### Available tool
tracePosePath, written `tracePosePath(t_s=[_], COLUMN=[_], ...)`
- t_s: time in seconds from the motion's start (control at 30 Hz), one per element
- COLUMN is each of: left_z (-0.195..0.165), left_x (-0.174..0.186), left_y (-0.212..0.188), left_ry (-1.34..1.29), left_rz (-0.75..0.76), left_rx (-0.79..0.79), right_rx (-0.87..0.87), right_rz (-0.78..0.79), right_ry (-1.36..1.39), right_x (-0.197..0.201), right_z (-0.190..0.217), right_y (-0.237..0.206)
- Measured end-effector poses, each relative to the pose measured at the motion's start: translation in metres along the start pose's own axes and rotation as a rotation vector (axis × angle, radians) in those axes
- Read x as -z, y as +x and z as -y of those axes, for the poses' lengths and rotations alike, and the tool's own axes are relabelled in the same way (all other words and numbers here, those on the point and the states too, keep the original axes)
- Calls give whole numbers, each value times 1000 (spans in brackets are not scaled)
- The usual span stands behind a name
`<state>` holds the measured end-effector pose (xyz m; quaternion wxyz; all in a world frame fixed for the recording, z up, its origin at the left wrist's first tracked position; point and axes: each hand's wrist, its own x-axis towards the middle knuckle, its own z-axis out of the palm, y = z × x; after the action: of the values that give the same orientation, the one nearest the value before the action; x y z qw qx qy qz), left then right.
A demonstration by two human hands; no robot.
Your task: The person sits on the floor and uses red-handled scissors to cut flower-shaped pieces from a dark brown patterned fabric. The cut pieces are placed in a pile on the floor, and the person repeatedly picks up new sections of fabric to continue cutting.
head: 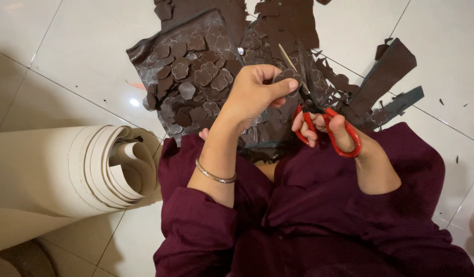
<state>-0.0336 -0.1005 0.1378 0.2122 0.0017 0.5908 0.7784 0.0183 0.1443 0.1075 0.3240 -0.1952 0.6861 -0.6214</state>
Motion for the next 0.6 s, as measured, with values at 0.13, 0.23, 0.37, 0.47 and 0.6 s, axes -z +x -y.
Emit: tracePosePath(t_s=[0.13,0.23,0.37,0.47,0.6], left_z=[0,1,6,11,22], left_x=[-1,-1,-2,-3,-2], left_y=[1,1,3,10,16], left_ry=[59,70,27,-118,-231], left_rz=[-19,-27,-88,-119,-139], left_rx=[11,25,13,26,84], right_rx=[19,15,-54,46,117], right_rz=[-4,-32,-154,-190,-223], right_ry=[22,31,3,22,88], right_x=[2,5,5,7,8], right_z=[-7,-13,-21,-26,-29], right_y=[0,-3,-4,4,13])
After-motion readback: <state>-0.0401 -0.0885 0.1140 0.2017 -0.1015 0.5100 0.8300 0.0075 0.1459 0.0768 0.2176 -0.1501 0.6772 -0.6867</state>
